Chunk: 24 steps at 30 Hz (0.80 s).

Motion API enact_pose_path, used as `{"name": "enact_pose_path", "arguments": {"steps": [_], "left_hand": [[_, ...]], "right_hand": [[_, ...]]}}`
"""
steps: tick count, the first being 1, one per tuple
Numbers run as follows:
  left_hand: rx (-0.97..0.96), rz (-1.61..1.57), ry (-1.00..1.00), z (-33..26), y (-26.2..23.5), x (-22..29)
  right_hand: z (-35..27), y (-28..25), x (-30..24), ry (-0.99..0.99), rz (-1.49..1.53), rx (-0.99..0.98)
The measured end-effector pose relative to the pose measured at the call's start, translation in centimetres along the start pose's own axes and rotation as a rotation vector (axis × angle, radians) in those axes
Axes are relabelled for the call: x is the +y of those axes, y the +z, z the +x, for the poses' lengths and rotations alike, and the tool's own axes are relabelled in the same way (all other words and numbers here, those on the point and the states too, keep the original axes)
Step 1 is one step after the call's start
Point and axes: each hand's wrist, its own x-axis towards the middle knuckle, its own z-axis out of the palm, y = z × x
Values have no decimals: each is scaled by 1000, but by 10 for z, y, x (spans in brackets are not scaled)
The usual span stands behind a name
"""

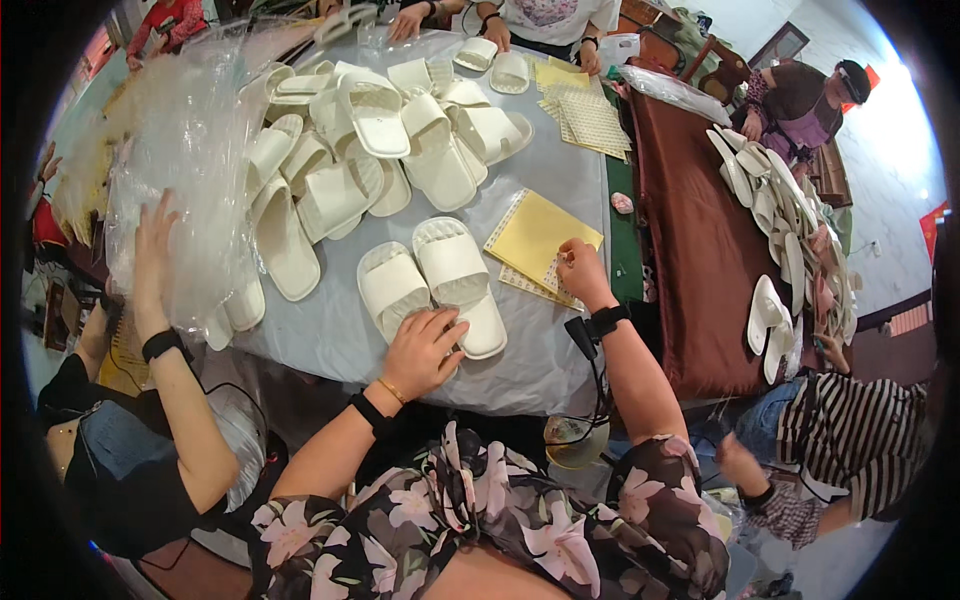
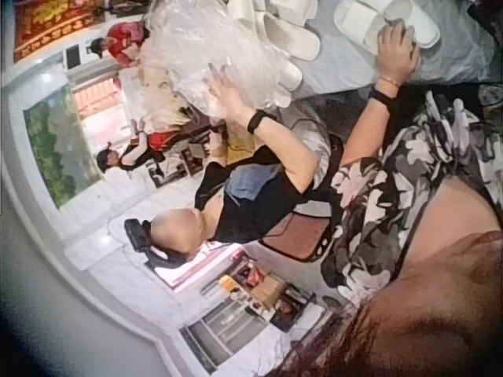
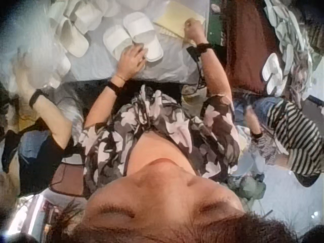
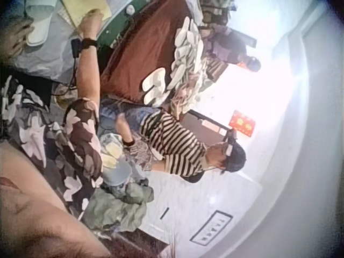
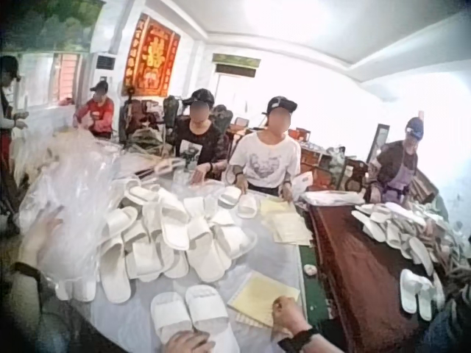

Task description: Manually assembling and inspecting indoor slippers at a manufacturing table.

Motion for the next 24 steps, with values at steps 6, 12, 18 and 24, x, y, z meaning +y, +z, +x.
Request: {"name": "enact_pose_path", "arguments": {"steps": [6, 12, 18, 24], "left_hand": [[18, -3, -4, -1, -1, -3], [16, -9, -15, -1, 1, -3], [16, -4, -23, -1, 1, -1], [31, -5, -20, -1, -1, -1]], "right_hand": [[-1, -1, -3, -37, -40, -2], [-2, 0, 2, -55, 51, 48], [5, -2, 12, -29, 70, -42], [6, -6, 6, -80, 92, -50]]}}
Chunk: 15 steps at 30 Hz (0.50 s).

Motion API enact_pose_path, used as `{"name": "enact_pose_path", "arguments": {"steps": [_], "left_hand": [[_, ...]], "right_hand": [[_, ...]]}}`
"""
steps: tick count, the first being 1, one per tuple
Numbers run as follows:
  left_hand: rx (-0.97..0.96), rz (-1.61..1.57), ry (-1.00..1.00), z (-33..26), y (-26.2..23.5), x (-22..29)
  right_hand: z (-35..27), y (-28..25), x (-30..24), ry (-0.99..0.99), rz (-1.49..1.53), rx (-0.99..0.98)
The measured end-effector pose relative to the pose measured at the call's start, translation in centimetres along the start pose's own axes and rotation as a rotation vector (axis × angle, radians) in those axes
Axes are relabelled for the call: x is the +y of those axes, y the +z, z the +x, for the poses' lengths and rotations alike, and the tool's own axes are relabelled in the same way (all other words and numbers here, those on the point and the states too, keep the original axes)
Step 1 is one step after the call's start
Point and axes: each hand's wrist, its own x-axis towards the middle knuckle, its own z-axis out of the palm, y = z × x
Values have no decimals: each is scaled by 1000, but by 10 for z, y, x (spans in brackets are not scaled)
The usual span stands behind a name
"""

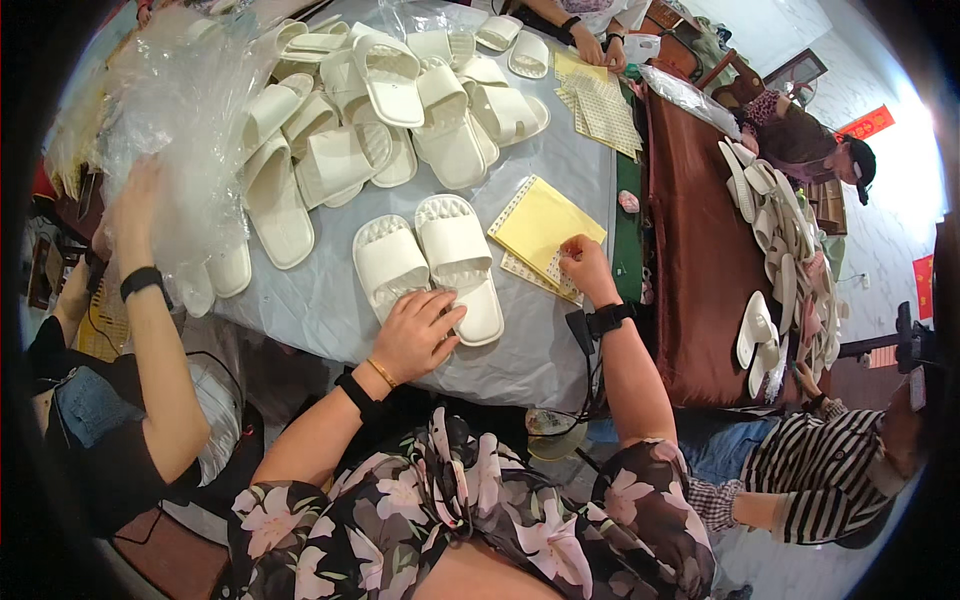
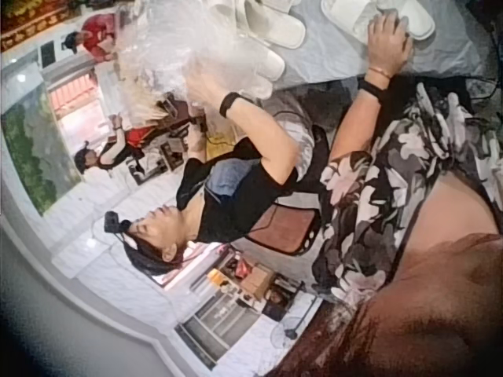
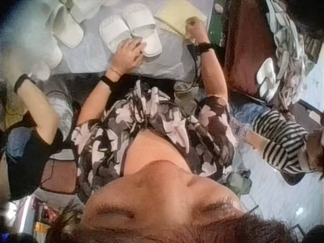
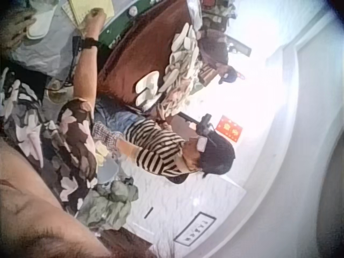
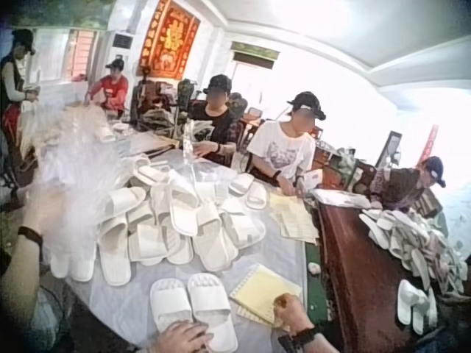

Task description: Manually assembling and inspecting indoor slippers at a manufacturing table.

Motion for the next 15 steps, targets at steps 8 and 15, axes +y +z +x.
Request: {"name": "enact_pose_path", "arguments": {"steps": [8, 15], "left_hand": [[13, 16, 2, 0, 0, 0], [-1, 6, -2, 0, 0, 0]], "right_hand": [[-2, -2, -7, 84, 71, 4], [-4, -3, -2, 79, 96, -2]]}}
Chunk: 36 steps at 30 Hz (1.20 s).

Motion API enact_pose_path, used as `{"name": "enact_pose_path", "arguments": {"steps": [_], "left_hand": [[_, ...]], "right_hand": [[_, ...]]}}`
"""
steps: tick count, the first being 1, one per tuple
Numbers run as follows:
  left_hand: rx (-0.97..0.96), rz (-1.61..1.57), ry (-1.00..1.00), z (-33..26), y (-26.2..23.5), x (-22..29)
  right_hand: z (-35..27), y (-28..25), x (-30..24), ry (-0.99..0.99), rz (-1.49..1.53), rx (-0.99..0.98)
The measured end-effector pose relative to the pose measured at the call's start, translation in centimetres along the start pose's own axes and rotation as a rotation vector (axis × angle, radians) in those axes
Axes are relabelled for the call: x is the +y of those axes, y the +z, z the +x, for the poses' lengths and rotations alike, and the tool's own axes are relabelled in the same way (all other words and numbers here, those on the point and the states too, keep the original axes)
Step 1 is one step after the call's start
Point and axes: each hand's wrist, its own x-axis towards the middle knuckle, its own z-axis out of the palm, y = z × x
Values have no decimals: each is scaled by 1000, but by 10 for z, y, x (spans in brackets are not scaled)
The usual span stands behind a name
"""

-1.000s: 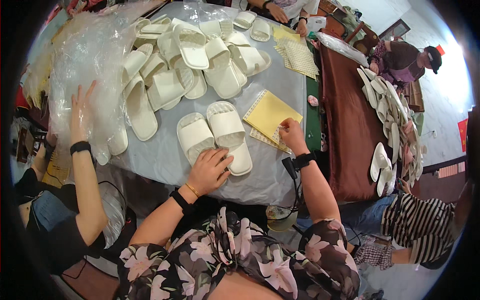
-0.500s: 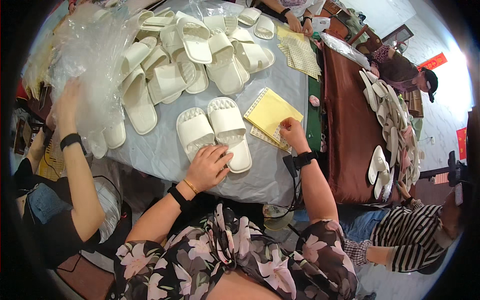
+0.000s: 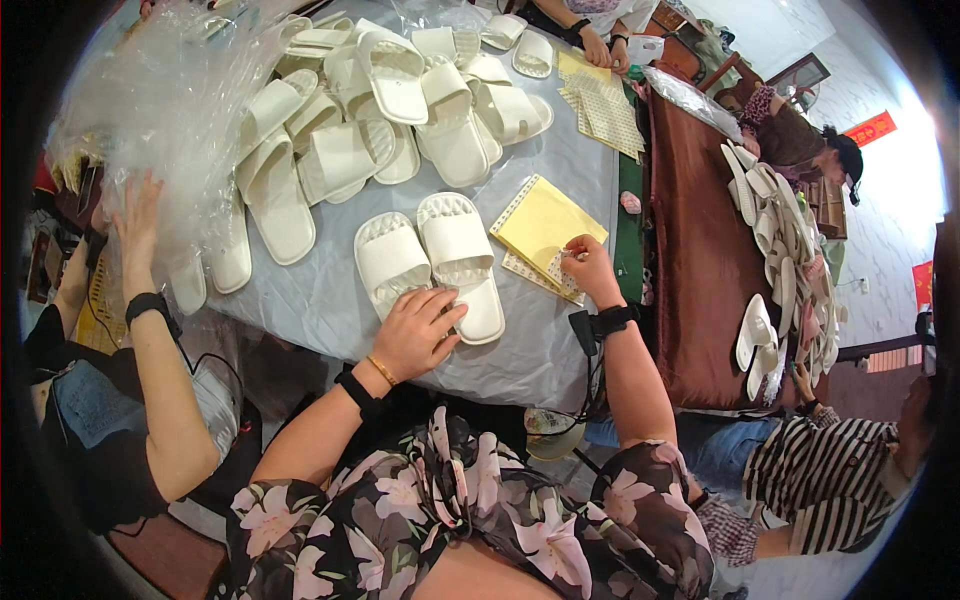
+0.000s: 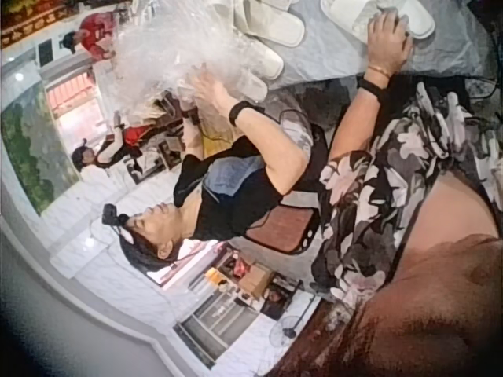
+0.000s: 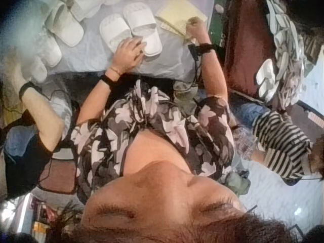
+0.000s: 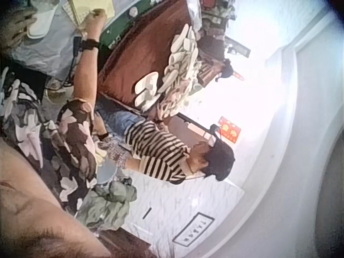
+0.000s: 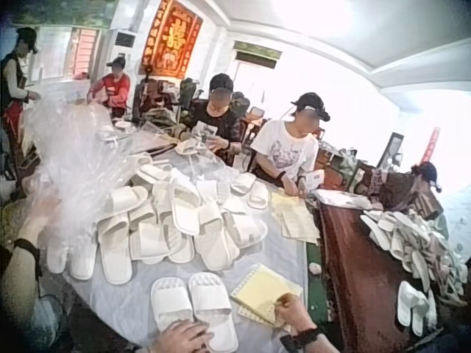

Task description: Manually assembling and inspecting indoor slippers at a manufacturing table.

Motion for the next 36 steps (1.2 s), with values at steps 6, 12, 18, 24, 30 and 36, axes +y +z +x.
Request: {"name": "enact_pose_path", "arguments": {"steps": [6, 12, 18, 24, 30, 36], "left_hand": [[7, -10, -1, -1, 0, 0], [16, 23, 5, -1, 0, -2], [27, 15, 20, -1, 1, -2], [31, 11, 26, -3, 2, -3], [11, -11, 10, -3, 2, -3], [-14, 13, -14, 0, 1, 0]], "right_hand": [[-14, -15, -13, 7, 107, 11], [-52, -5, -85, 32, 335, -425], [-59, 22, -118, -6, 235, -655], [-49, 41, -125, -42, 152, -691], [-44, 49, -126, -102, 35, -702], [-42, 55, -125, -164, -18, -667]]}}
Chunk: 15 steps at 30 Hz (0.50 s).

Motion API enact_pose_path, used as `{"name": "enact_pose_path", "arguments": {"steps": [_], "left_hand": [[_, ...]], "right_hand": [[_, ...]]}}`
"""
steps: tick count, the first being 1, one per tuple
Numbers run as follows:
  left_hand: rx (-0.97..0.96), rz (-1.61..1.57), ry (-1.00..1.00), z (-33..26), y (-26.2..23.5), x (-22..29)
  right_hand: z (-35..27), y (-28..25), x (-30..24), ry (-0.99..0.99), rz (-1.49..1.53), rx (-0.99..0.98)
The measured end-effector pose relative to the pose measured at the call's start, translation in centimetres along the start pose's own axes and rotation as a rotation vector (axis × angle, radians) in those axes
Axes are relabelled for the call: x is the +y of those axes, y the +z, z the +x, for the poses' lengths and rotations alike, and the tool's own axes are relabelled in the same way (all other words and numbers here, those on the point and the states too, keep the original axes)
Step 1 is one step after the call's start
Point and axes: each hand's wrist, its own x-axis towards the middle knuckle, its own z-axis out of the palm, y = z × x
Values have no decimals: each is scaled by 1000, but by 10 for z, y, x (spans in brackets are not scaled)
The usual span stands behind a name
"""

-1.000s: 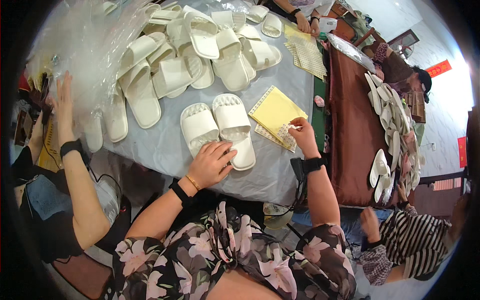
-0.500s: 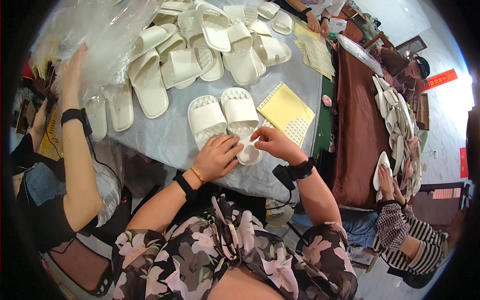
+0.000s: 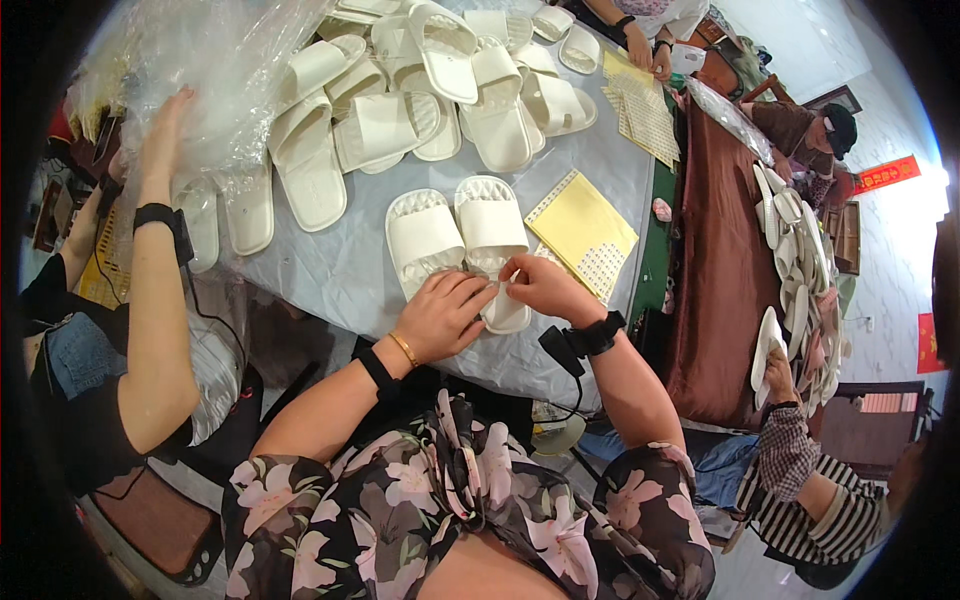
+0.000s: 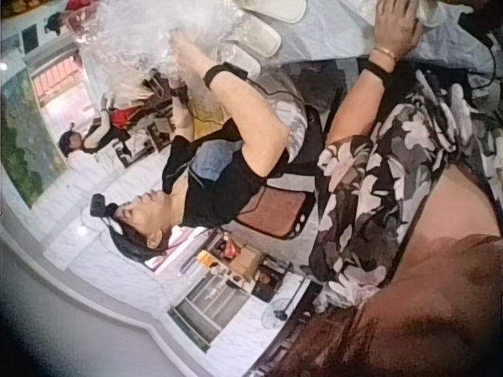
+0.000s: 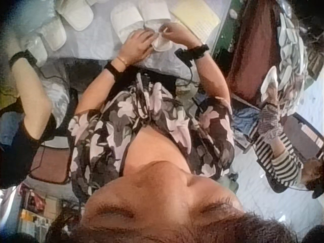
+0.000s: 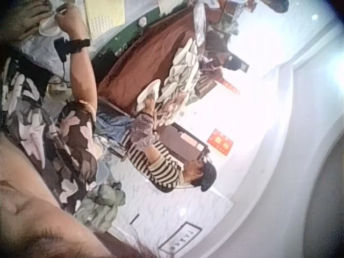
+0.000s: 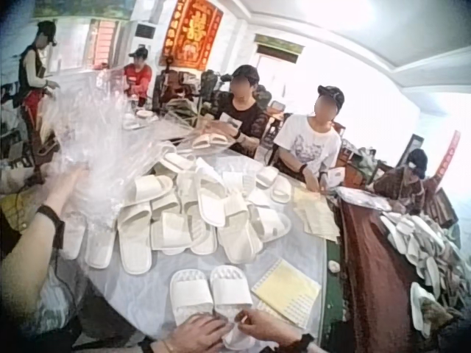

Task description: Manually assembling and inspecting indoor slippers at a manufacturing table.

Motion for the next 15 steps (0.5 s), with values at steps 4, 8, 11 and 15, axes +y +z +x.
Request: {"name": "enact_pose_path", "arguments": {"steps": [4, 8, 11, 15], "left_hand": [[-18, 15, -19, 0, 1, 1], [-32, 44, -22, 2, 0, 2], [-50, 45, -31, 3, 0, 2], [-67, 50, -35, 4, 1, 2]], "right_hand": [[1, 3, -2, -12, -50, 8], [0, 3, -2, -9, -88, 11], [0, 4, -1, -3, -78, 11], [-2, 6, 0, -31, -72, 34]]}}
